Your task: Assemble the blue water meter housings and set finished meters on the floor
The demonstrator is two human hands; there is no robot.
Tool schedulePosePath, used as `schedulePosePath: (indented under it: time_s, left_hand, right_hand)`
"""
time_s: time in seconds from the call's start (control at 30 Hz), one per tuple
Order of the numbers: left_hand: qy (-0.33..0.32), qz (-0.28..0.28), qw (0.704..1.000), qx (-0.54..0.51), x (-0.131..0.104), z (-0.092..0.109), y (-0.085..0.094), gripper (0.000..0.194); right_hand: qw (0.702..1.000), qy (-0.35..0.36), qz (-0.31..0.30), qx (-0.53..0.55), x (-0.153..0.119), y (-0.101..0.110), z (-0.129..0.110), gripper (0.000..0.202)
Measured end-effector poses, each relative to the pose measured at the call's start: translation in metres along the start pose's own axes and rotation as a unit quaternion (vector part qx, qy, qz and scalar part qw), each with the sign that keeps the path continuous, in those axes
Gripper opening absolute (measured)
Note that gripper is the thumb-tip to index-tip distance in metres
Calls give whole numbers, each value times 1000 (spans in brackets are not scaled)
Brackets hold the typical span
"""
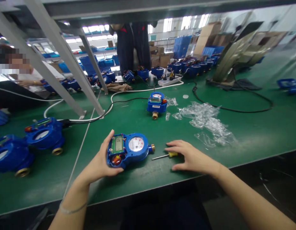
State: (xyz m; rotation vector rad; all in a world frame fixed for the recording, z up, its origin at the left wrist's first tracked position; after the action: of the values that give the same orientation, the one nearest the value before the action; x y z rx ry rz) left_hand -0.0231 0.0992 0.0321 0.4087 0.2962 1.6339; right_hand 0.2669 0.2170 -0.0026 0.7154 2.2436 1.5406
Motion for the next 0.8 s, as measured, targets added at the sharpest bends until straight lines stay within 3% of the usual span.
schedulePosePath:
  time_s: [0.13, 0.27, 0.4, 0.5, 0.63, 0.73, 0.8]
  left_hand:
    - [26, 40, 999, 24, -5, 2, 5, 126]
    - [38, -15, 997, -69, 4, -2, 3, 118]
    - [52, -47, 981, -183, 16, -8, 3, 98]
    - [62, 4, 975, -215, 19, -14, 5, 90]
    - [88, 70, 936, -334, 17, -24, 1, 79]
    - [95, 43, 919, -381, 19, -21, -7, 75]
    - [101, 30, 923, -370, 19, -18, -9, 73]
  right_hand:
    - [996, -32, 79, -20, -7, 5, 8, 34]
    - [993, -8, 101, 69, 12, 15, -19, 74]
    - [984, 26, 64, 164, 37, -5, -73, 106]
    - [966, -36, 141, 216, 42, -21, -92, 95]
    - [934, -132, 235, 233, 26, -40, -111, 86]
    - [933, -153, 259, 197, 14, -46, -128, 91]
    - [933, -162, 270, 176, 8, -48, -133, 91]
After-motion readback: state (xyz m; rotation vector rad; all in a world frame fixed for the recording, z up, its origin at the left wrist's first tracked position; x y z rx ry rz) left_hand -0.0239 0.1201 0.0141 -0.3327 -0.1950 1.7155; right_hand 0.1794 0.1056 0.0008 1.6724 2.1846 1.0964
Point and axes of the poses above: each hand's wrist, its own x-axis towards the middle knuckle, its own y-axis out of the back of the hand, z = x × y, the point moved 9 cm from there along x, towards the middle knuckle, and after that the axes turned 12 degrees about -x, right-handed, at the moved point
